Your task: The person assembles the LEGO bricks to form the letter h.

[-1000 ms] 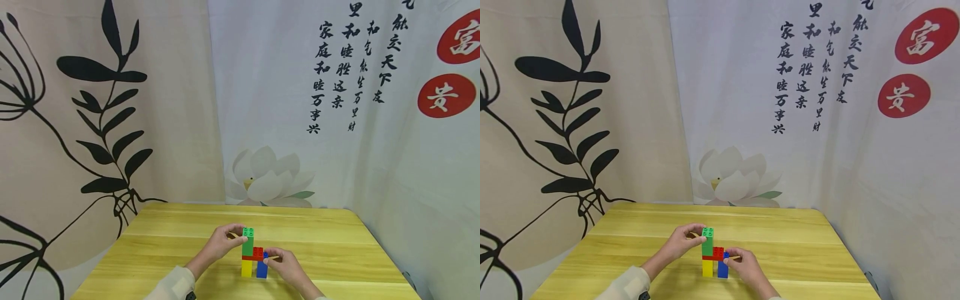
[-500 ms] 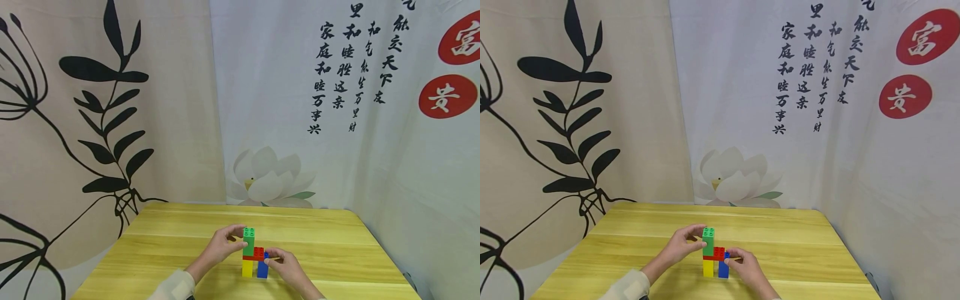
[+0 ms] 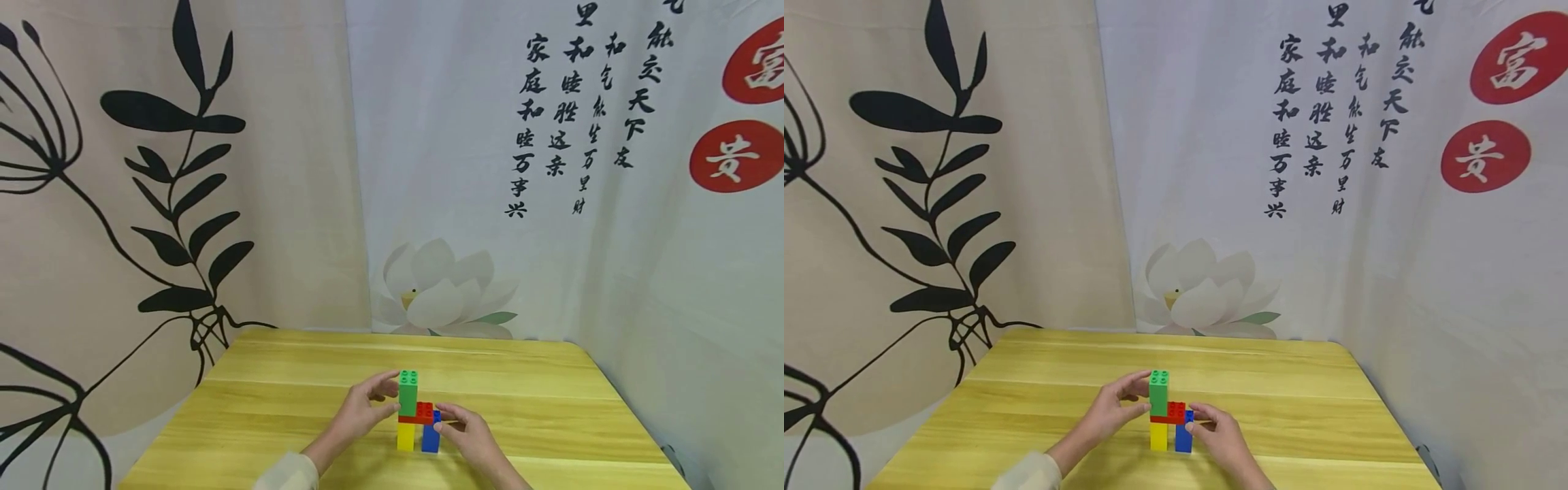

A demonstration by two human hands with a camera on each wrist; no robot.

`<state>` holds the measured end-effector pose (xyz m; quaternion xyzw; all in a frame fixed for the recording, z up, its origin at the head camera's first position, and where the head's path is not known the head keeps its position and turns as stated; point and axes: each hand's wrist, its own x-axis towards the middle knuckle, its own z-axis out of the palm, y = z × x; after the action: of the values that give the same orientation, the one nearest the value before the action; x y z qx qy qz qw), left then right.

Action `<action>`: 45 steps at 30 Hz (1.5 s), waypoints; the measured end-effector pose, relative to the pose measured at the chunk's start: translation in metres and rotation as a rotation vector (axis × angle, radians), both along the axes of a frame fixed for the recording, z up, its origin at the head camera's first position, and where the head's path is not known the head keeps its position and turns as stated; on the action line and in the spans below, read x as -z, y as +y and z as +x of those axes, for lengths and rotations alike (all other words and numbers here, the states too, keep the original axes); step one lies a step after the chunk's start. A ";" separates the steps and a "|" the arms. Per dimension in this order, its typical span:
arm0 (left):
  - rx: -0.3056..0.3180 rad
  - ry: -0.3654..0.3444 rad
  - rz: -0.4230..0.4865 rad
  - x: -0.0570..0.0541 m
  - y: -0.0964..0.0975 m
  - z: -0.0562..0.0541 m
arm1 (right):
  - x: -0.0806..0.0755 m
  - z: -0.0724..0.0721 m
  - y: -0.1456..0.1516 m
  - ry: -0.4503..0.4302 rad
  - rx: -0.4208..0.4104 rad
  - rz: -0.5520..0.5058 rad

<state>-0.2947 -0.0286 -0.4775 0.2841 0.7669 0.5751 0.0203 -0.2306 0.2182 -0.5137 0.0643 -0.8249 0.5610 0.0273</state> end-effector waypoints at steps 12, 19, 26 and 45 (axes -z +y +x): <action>0.018 0.071 -0.026 0.010 0.004 0.002 | 0.003 0.002 0.001 -0.021 -0.009 -0.042; 0.037 0.068 0.013 0.013 0.007 0.001 | 0.006 0.002 0.000 0.012 0.001 -0.018; 0.034 0.018 0.043 0.014 0.006 -0.003 | 0.007 0.001 -0.001 0.029 0.004 0.004; 0.034 0.027 -0.063 0.016 0.003 -0.015 | 0.006 -0.002 -0.004 -0.037 -0.020 0.023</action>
<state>-0.3099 -0.0256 -0.4936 0.3043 0.7798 0.5463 0.0287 -0.2324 0.2142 -0.5201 0.0621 -0.8310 0.5528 0.0057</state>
